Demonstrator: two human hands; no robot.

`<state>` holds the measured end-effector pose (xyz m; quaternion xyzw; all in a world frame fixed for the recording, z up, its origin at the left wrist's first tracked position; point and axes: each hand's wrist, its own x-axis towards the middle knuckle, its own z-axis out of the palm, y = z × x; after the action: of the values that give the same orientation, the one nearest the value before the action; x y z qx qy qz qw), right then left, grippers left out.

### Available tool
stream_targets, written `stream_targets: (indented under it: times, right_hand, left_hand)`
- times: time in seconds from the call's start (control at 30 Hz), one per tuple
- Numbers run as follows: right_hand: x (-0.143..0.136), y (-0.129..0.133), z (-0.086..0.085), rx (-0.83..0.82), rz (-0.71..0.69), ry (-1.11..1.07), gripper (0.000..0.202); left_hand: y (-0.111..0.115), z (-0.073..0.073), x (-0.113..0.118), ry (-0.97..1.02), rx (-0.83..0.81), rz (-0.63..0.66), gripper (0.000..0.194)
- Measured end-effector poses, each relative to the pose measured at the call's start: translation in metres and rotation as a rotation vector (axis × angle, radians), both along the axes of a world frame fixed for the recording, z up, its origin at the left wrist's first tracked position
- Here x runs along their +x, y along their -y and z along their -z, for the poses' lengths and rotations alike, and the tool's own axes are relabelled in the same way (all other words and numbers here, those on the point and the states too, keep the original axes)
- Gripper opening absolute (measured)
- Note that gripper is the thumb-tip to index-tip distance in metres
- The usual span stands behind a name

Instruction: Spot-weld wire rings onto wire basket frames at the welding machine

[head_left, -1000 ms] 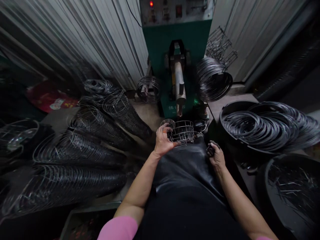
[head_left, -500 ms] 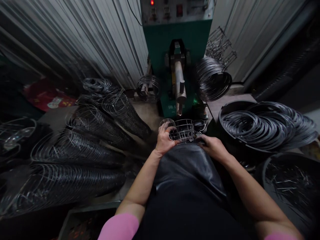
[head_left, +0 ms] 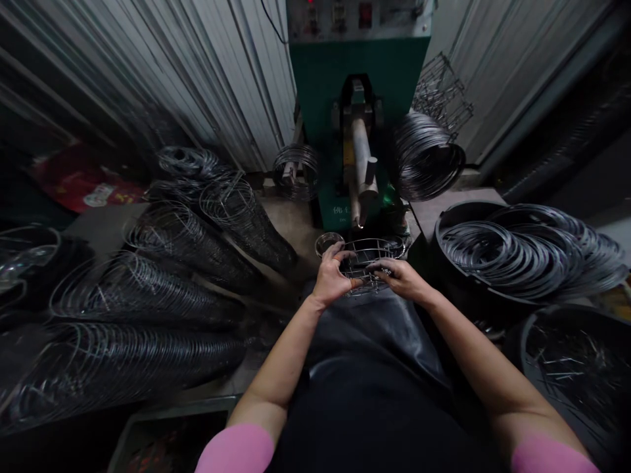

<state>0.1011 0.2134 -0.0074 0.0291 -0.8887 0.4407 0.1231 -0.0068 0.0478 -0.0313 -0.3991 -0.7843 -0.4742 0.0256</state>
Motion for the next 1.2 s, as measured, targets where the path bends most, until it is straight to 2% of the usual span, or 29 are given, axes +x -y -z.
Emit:
stream_targets:
  times: [0.17,0.67,0.93,1.07,1.2]
  right_hand:
    - [-0.009,-0.01,-0.003,0.091,-0.056,0.046,0.024]
    - [-0.044,-0.013,0.022,0.161,-0.014,-0.042,0.017]
    - [-0.062,-0.023,0.015,0.19,0.009,-0.078,0.016]
    - [-0.064,-0.024,0.014,0.16,0.05,-0.082,0.013]
    - [-0.062,-0.023,0.021,0.165,0.093,-0.096,0.014]
  left_hand:
    - [-0.004,0.003,-0.009,0.073,0.023,0.008,0.056]
    - [-0.014,0.019,-0.051,0.132,0.019,0.051,0.058]
    - [-0.03,0.02,-0.072,0.175,0.054,0.07,0.057]
    - [-0.034,0.017,-0.072,0.2,0.055,0.073,0.055]
    - [-0.036,0.017,-0.068,0.166,0.048,0.022,0.055]
